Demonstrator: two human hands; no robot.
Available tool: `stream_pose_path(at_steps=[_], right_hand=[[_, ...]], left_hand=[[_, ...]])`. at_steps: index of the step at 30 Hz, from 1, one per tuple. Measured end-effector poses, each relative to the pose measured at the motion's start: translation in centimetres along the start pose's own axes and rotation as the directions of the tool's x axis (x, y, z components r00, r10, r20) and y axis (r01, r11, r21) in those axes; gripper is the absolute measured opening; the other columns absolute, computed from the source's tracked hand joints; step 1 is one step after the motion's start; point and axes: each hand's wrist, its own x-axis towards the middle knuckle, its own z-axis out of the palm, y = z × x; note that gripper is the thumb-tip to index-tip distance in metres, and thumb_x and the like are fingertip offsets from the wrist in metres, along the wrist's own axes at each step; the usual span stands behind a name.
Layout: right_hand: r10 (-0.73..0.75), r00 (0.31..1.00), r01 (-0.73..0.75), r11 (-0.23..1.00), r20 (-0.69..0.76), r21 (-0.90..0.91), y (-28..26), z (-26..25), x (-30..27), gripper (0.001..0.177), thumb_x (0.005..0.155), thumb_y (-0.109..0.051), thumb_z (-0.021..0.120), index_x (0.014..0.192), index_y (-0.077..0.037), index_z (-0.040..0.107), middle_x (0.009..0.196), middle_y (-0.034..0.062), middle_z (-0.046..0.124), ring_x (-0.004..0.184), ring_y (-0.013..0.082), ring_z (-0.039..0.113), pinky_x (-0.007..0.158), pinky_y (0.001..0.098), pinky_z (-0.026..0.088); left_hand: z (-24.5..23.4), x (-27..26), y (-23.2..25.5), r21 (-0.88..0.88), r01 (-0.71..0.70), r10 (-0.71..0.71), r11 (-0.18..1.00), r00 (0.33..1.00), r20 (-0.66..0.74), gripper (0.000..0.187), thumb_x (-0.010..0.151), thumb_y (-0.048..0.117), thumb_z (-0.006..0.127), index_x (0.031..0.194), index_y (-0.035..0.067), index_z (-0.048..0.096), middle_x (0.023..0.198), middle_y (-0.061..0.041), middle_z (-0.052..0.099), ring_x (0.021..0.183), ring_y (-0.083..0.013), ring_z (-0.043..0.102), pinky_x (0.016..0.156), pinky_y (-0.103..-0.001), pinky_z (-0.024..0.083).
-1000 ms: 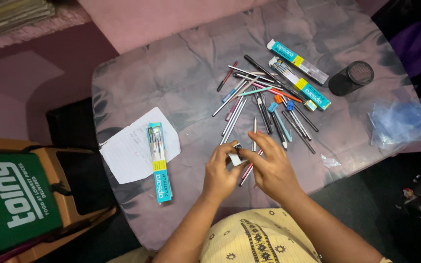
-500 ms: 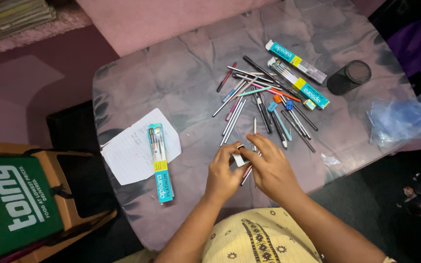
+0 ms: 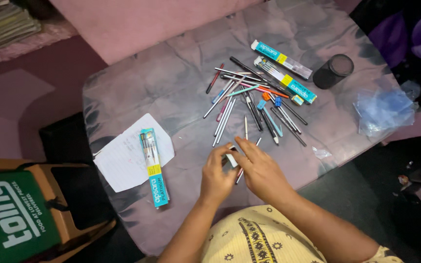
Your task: The person sharpens multiple colored pencils using a handheld pencil sharpener. They pick up pencils from a pile on the table, insert them into the sharpener, and then place the sharpened pencils into a black mesh pen holder.
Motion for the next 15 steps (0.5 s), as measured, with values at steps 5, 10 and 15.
stream_pose_path(at_steps=[5, 10, 15], right_hand=[[0.113, 0.954, -0.075, 0.987, -0.279, 0.143, 2.0, -2.5, -1.7, 0.040, 0.080, 0.008, 0.063, 0.116, -0.009, 0.070, 0.136, 0.0134, 0.066, 0.117, 0.0308, 0.068, 0.095, 0.0381, 0.056], [0.259, 0.874, -0.217, 0.965, -0.411, 0.146, 7.0, -4.5, -2.7, 0.027, 0.090, 0.007, 0.064, 0.112, -0.006, 0.071, 0.130, 0.0150, 0.069, 0.114, 0.0321, 0.070, 0.095, 0.0370, 0.055], [0.263, 0.875, -0.247, 0.965, -0.406, 0.092, 13.3, -4.7, -4.1, 0.024, 0.093, 0.003, 0.063, 0.114, -0.005, 0.070, 0.129, 0.0164, 0.069, 0.114, 0.0371, 0.070, 0.095, 0.0406, 0.055]], left_hand=[[0.0, 0.2, 2.3, -0.016, -0.034, 0.032, 0.999, 0.995, -0.091, 0.042, 0.081, 0.002, 0.084, 0.112, 0.004, 0.056, 0.133, -0.018, 0.066, 0.119, -0.0331, 0.071, 0.095, -0.036, 0.063], [0.5, 0.9, 5.9, 0.162, -0.285, 0.299, 0.945, 0.952, -0.067, 0.043, 0.080, 0.003, 0.088, 0.106, 0.006, 0.053, 0.131, -0.018, 0.067, 0.127, -0.0354, 0.067, 0.102, -0.039, 0.058], [2.9, 2.5, 7.6, 0.181, -0.292, 0.307, 0.939, 0.950, -0.059, 0.043, 0.080, 0.002, 0.087, 0.105, 0.006, 0.052, 0.133, -0.019, 0.066, 0.128, -0.0357, 0.066, 0.103, -0.039, 0.058]])
